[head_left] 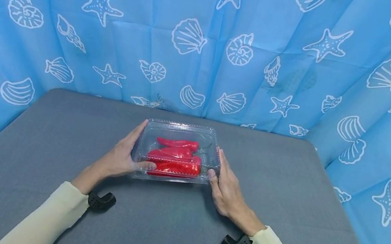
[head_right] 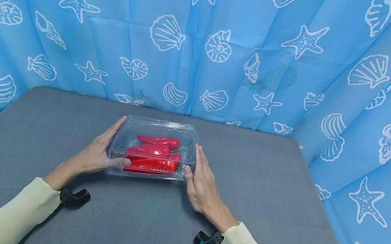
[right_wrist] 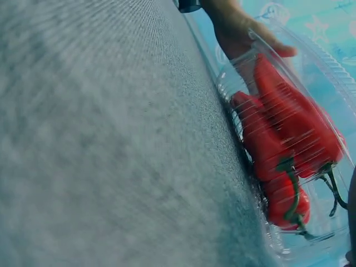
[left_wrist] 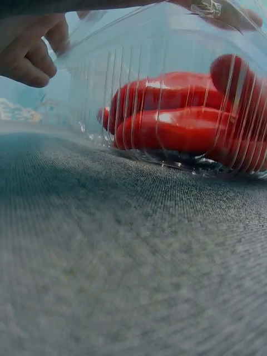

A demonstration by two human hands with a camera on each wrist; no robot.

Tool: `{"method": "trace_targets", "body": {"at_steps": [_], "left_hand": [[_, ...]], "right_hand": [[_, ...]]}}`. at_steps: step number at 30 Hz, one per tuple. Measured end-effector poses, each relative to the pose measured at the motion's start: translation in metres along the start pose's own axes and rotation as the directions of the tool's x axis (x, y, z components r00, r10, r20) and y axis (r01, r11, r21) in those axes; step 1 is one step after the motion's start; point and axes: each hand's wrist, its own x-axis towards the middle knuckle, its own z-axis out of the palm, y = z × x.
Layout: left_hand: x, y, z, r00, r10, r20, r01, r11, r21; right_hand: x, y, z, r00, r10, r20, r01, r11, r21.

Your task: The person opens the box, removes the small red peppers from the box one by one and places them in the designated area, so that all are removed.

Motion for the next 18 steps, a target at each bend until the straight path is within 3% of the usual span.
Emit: {"method": "trace_targets", "body": {"at_steps": [4, 8, 13, 18], "left_hand": [[0.000, 0.000, -0.003, 1.000, -0.006, -0.025, 0.008, 0.998, 0.054], [0.000, 0.006, -0.009, 0.996, 0.037, -0.079, -0.034, 0.999, 0.042], [0.002, 0.023, -0.014, 0.989, 0.096, -0.116, -0.107, 0.990, -0.090], [0.005, 0.036, -0.015, 0.988, 0.054, -0.141, -0.093, 0.953, -0.287]], "right_hand": [[0.003, -0.002, -0.003, 0.999, -0.034, -0.037, 0.031, 0.997, -0.064], [0.008, -0.007, -0.013, 0.991, -0.057, -0.119, 0.054, 0.998, -0.034], [0.015, -0.013, -0.030, 0.968, -0.060, -0.243, 0.075, 0.996, 0.051], [0.022, -0.016, -0.041, 0.964, -0.047, -0.262, 0.073, 0.993, 0.089]]}}
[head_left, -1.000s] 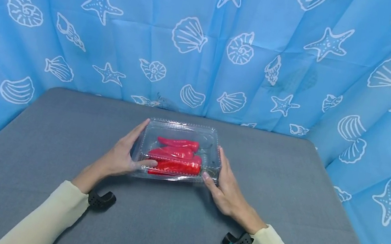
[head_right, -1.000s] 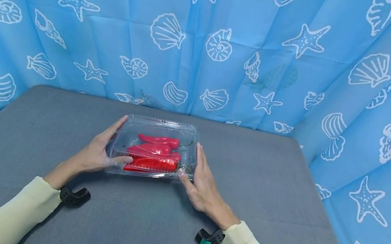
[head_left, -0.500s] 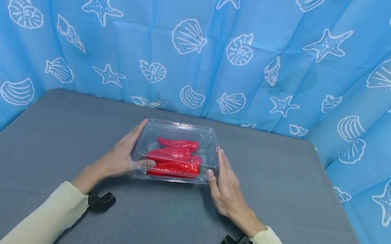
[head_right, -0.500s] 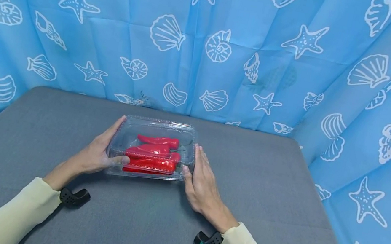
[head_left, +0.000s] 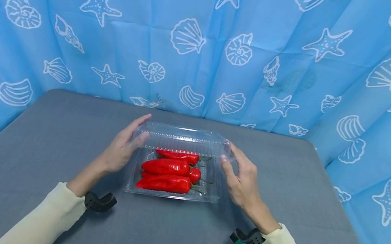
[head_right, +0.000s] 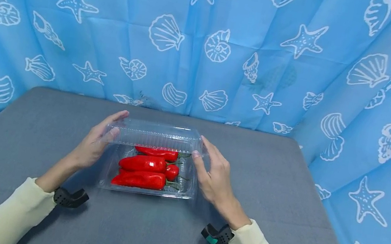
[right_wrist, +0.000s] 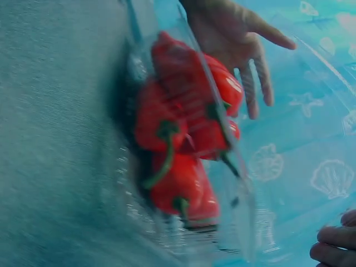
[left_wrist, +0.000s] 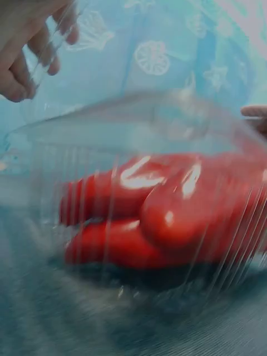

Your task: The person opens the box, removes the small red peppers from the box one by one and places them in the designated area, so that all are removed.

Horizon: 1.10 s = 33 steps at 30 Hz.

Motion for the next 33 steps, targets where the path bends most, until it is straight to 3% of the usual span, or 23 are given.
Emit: {"method": "trace_targets", "body": {"at_steps": [5, 7, 16, 26, 33], "left_hand": [[0.005, 0.004, 0.002, 0.998, -0.022, -0.057, 0.013, 0.988, -0.153], [0.007, 0.003, 0.002, 0.998, -0.030, -0.060, 0.020, 0.986, -0.164], [0.020, -0.017, 0.001, 0.998, -0.058, -0.021, 0.058, 0.998, -0.036], [0.024, -0.043, 0.003, 0.988, -0.120, 0.101, 0.118, 0.993, 0.026], [0.021, -0.049, 0.003, 0.971, -0.204, 0.124, 0.201, 0.979, 0.035]], "right_hand": [[0.010, 0.002, -0.003, 1.000, 0.006, 0.027, -0.006, 1.000, 0.023], [0.015, 0.004, -0.004, 0.998, 0.011, 0.061, -0.014, 0.999, 0.036], [0.032, 0.027, 0.006, 0.956, 0.152, 0.251, -0.183, 0.978, 0.105], [0.023, 0.052, 0.024, 0.931, 0.190, 0.312, -0.238, 0.963, 0.124], [0.017, 0.049, 0.024, 0.887, 0.297, 0.354, -0.369, 0.916, 0.157]]}}
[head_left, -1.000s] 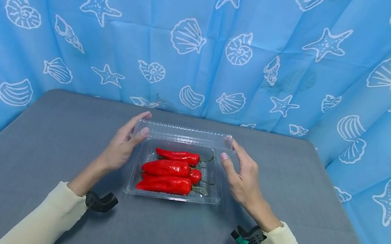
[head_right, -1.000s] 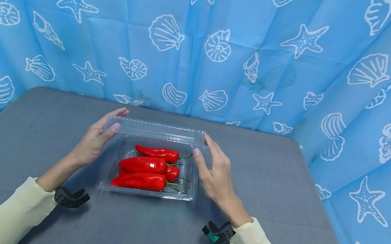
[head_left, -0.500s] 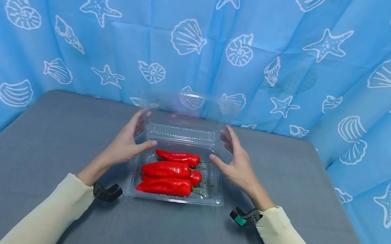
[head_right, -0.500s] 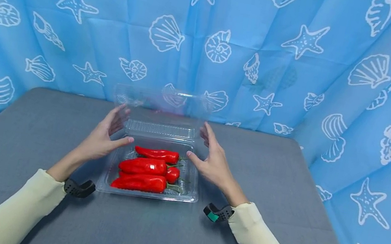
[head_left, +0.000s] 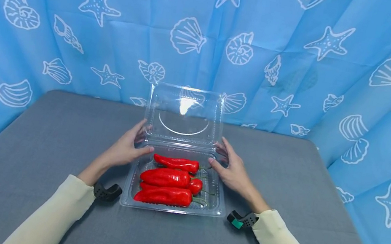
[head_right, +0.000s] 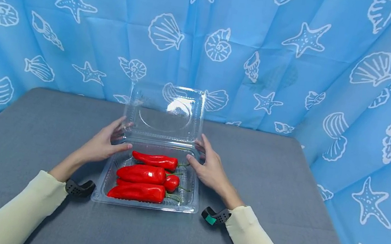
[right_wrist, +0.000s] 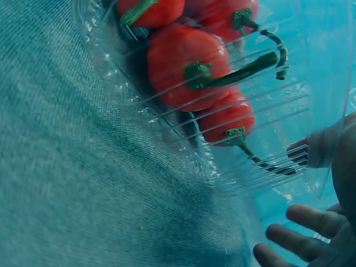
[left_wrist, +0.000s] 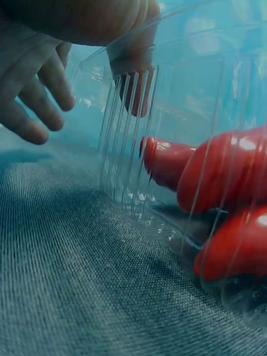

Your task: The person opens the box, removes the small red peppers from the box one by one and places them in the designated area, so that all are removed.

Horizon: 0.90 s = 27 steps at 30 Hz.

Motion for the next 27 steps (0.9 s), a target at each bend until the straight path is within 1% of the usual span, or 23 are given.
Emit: {"method": "trace_targets", "body": {"at_steps": [3, 6, 15, 20, 22, 24, 26, 27], "left_hand": [[-0.001, -0.001, 0.000, 0.999, -0.033, 0.015, 0.033, 0.999, 0.005], [-0.002, -0.001, -0.001, 0.998, -0.059, 0.030, 0.059, 0.998, 0.008], [-0.005, -0.002, 0.000, 0.993, -0.097, 0.066, 0.100, 0.994, -0.042], [-0.006, -0.003, 0.001, 0.991, -0.119, 0.063, 0.122, 0.991, -0.053], [-0.007, -0.003, 0.001, 0.990, -0.133, 0.057, 0.136, 0.989, -0.060], [-0.008, -0.004, 0.002, 0.988, -0.148, 0.046, 0.151, 0.986, -0.068], [-0.009, -0.005, 0.003, 0.987, -0.157, 0.030, 0.159, 0.984, -0.083], [-0.009, -0.006, 0.004, 0.987, -0.157, 0.021, 0.158, 0.983, -0.091]], "right_hand": [[-0.001, -0.003, 0.000, 0.998, 0.067, 0.013, -0.067, 0.998, -0.021], [-0.002, -0.006, -0.001, 0.994, 0.112, 0.019, -0.111, 0.992, -0.061], [-0.006, -0.009, -0.003, 0.989, 0.142, 0.044, -0.132, 0.973, -0.188], [-0.008, -0.011, -0.005, 0.984, 0.165, 0.074, -0.143, 0.960, -0.240], [-0.009, -0.013, -0.006, 0.985, 0.155, 0.071, -0.129, 0.951, -0.281], [-0.010, -0.016, -0.006, 0.991, 0.129, 0.044, -0.106, 0.934, -0.340], [-0.011, -0.022, -0.005, 0.997, 0.071, 0.005, -0.064, 0.916, -0.396], [-0.013, -0.026, -0.004, 1.000, 0.028, -0.013, -0.031, 0.909, -0.416]]}}
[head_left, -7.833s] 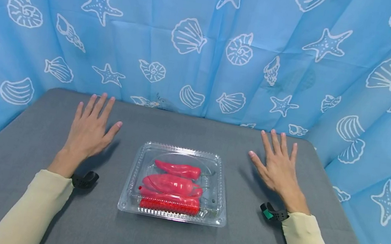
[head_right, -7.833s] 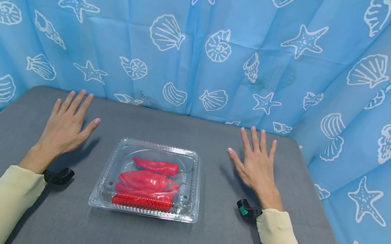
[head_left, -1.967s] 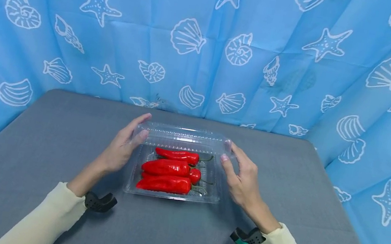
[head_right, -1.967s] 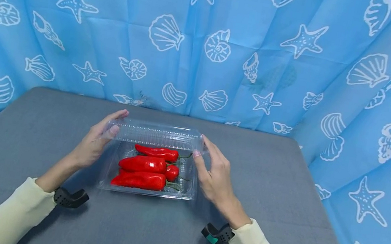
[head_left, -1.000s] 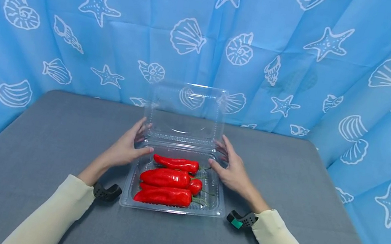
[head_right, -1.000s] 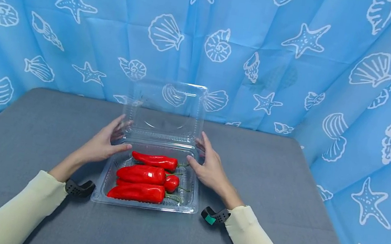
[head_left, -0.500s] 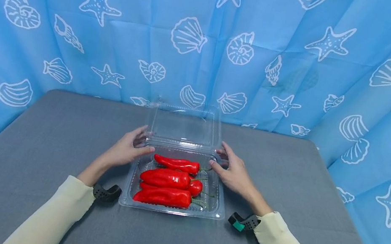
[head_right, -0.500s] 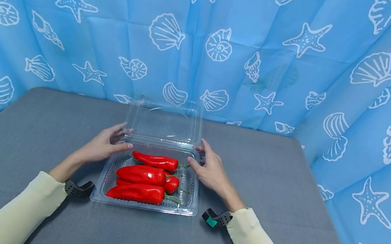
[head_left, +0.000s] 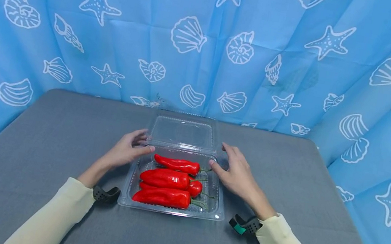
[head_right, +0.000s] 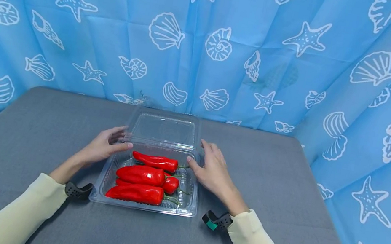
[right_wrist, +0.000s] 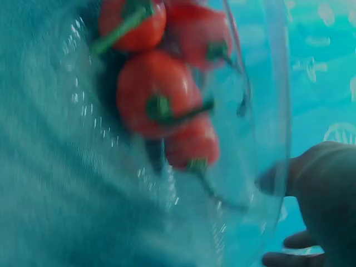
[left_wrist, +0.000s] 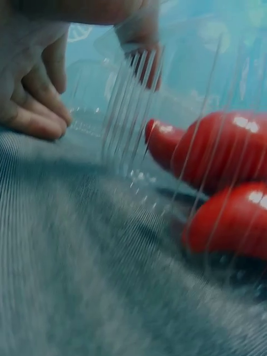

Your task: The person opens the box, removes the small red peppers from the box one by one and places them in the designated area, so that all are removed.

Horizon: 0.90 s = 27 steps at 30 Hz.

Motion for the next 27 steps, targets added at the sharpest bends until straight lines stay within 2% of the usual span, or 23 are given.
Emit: {"method": "trace_targets", "body": {"at_steps": [2, 4, 6, 8, 11, 15, 18, 22, 27], "left_hand": [[0.000, -0.003, 0.002, 1.000, 0.011, -0.022, -0.012, 1.000, -0.024], [0.000, -0.006, 0.003, 0.999, 0.025, -0.045, -0.028, 0.999, -0.047], [0.000, -0.008, 0.005, 0.997, 0.042, -0.067, -0.047, 0.997, -0.067], [0.000, -0.011, 0.006, 0.995, 0.055, -0.085, -0.062, 0.995, -0.077], [0.000, -0.012, 0.008, 0.992, 0.077, -0.097, -0.086, 0.992, -0.095], [0.000, -0.012, 0.009, 0.991, 0.098, -0.092, -0.109, 0.986, -0.125], [0.000, -0.012, 0.010, 0.989, 0.114, -0.090, -0.126, 0.983, -0.132], [0.000, -0.013, 0.010, 0.988, 0.123, -0.094, -0.134, 0.983, -0.127], [0.000, -0.013, 0.010, 0.988, 0.122, -0.096, -0.135, 0.981, -0.139]], "right_hand": [[-0.004, -0.009, -0.002, 0.995, -0.086, -0.056, 0.085, 0.996, -0.007], [-0.008, -0.019, -0.003, 0.978, -0.196, -0.071, 0.200, 0.979, 0.042], [-0.013, -0.029, -0.003, 0.951, -0.304, -0.054, 0.309, 0.943, 0.124], [-0.018, -0.037, -0.001, 0.923, -0.384, -0.013, 0.377, 0.901, 0.215], [-0.025, -0.047, 0.003, 0.891, -0.452, 0.048, 0.412, 0.848, 0.334], [-0.032, -0.056, 0.009, 0.853, -0.506, 0.128, 0.414, 0.805, 0.424], [-0.035, -0.058, 0.013, 0.823, -0.534, 0.194, 0.414, 0.798, 0.438], [-0.037, -0.059, 0.018, 0.799, -0.520, 0.301, 0.387, 0.829, 0.404], [-0.038, -0.059, 0.021, 0.793, -0.477, 0.379, 0.341, 0.863, 0.373]]}}
